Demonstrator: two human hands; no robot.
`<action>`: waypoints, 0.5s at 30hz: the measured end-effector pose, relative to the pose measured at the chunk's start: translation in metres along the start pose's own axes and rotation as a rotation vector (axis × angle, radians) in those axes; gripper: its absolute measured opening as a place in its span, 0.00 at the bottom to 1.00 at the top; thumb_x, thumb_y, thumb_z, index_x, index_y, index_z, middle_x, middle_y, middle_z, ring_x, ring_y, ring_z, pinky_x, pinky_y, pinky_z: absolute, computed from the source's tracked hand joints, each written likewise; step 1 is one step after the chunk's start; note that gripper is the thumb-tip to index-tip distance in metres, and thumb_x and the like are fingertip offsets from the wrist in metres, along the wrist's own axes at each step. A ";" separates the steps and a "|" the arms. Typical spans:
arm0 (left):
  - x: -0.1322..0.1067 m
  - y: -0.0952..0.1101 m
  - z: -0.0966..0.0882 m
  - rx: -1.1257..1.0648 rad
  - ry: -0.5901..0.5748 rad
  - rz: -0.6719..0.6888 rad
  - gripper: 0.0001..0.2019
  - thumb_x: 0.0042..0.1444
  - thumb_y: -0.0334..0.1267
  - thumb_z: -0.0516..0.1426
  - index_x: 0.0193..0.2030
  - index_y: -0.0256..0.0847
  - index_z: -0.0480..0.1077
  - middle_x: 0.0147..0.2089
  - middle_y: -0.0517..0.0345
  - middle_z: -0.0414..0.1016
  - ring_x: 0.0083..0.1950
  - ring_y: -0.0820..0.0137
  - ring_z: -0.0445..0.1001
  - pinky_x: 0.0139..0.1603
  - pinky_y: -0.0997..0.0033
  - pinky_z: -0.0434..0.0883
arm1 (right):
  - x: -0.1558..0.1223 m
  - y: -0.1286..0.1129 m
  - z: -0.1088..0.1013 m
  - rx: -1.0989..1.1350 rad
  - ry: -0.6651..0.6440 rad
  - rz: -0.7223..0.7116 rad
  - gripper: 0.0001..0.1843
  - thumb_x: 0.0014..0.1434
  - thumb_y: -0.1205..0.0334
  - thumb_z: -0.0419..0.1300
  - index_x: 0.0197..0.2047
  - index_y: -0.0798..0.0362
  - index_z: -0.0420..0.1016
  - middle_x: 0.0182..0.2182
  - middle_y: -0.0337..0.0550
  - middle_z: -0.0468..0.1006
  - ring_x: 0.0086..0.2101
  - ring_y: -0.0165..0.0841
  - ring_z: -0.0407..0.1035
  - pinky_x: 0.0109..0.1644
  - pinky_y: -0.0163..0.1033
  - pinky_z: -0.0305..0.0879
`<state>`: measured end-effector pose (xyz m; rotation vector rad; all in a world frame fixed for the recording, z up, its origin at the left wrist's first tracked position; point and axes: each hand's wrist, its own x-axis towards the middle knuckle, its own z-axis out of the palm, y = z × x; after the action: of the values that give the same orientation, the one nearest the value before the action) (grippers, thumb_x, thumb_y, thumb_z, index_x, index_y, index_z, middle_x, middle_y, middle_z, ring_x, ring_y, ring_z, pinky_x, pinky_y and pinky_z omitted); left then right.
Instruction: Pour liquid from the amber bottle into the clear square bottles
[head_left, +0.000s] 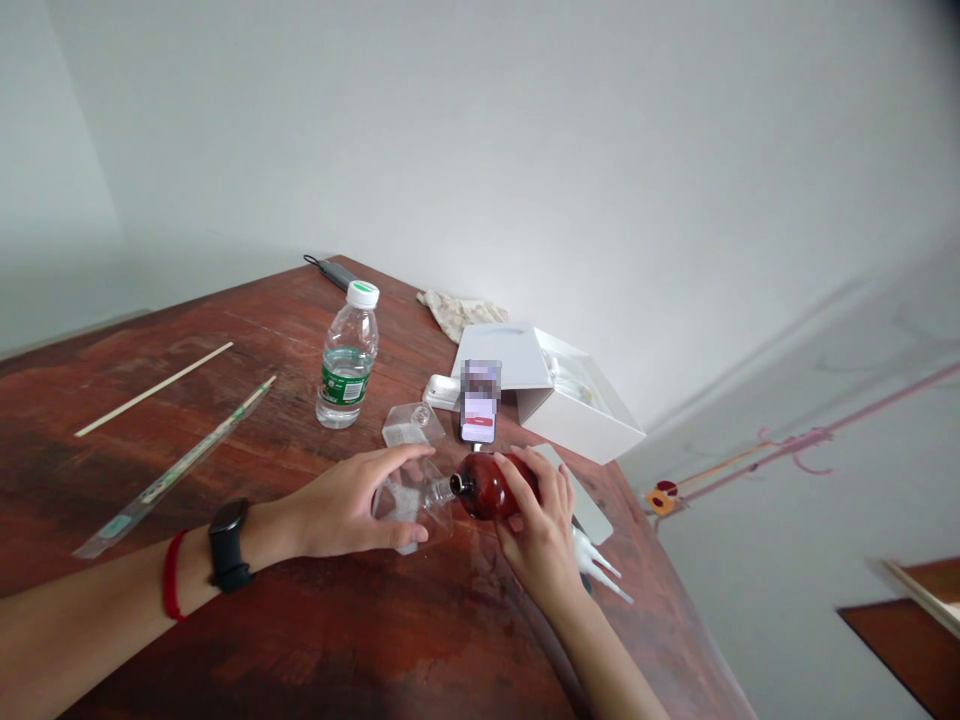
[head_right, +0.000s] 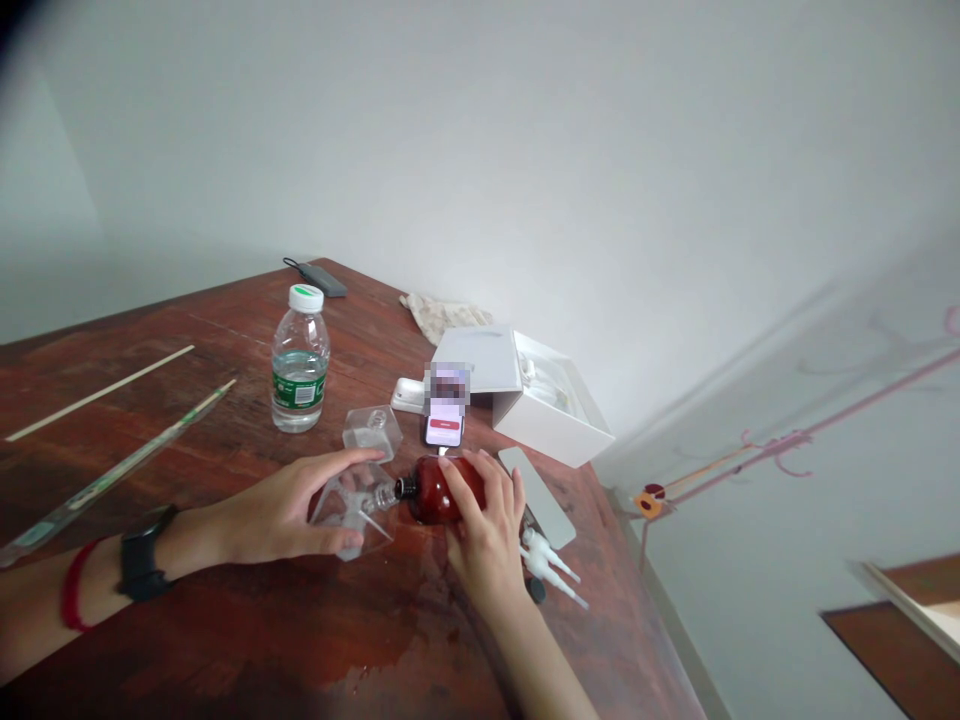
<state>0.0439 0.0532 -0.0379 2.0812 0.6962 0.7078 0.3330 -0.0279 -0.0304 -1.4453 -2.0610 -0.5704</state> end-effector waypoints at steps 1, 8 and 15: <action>0.000 0.000 0.000 0.003 0.002 0.000 0.46 0.58 0.63 0.68 0.76 0.42 0.62 0.60 0.44 0.80 0.54 0.52 0.81 0.54 0.58 0.78 | 0.000 0.000 0.000 -0.001 0.001 -0.001 0.46 0.59 0.79 0.59 0.76 0.36 0.59 0.64 0.52 0.69 0.63 0.56 0.66 0.70 0.78 0.53; 0.002 -0.001 0.000 -0.013 -0.014 -0.023 0.47 0.58 0.62 0.68 0.77 0.42 0.61 0.61 0.44 0.80 0.53 0.53 0.82 0.49 0.61 0.78 | -0.001 -0.001 -0.001 -0.001 0.003 -0.002 0.46 0.59 0.79 0.59 0.75 0.36 0.59 0.64 0.52 0.69 0.63 0.56 0.66 0.71 0.77 0.53; -0.001 0.003 0.000 -0.035 0.009 -0.034 0.46 0.57 0.62 0.68 0.77 0.42 0.62 0.62 0.43 0.79 0.56 0.52 0.81 0.53 0.59 0.78 | -0.001 0.000 0.000 0.002 0.010 -0.002 0.45 0.59 0.78 0.59 0.75 0.36 0.61 0.64 0.51 0.69 0.62 0.55 0.67 0.71 0.75 0.54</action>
<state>0.0438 0.0509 -0.0353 2.0316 0.7173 0.7059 0.3332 -0.0286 -0.0303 -1.4361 -2.0550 -0.5755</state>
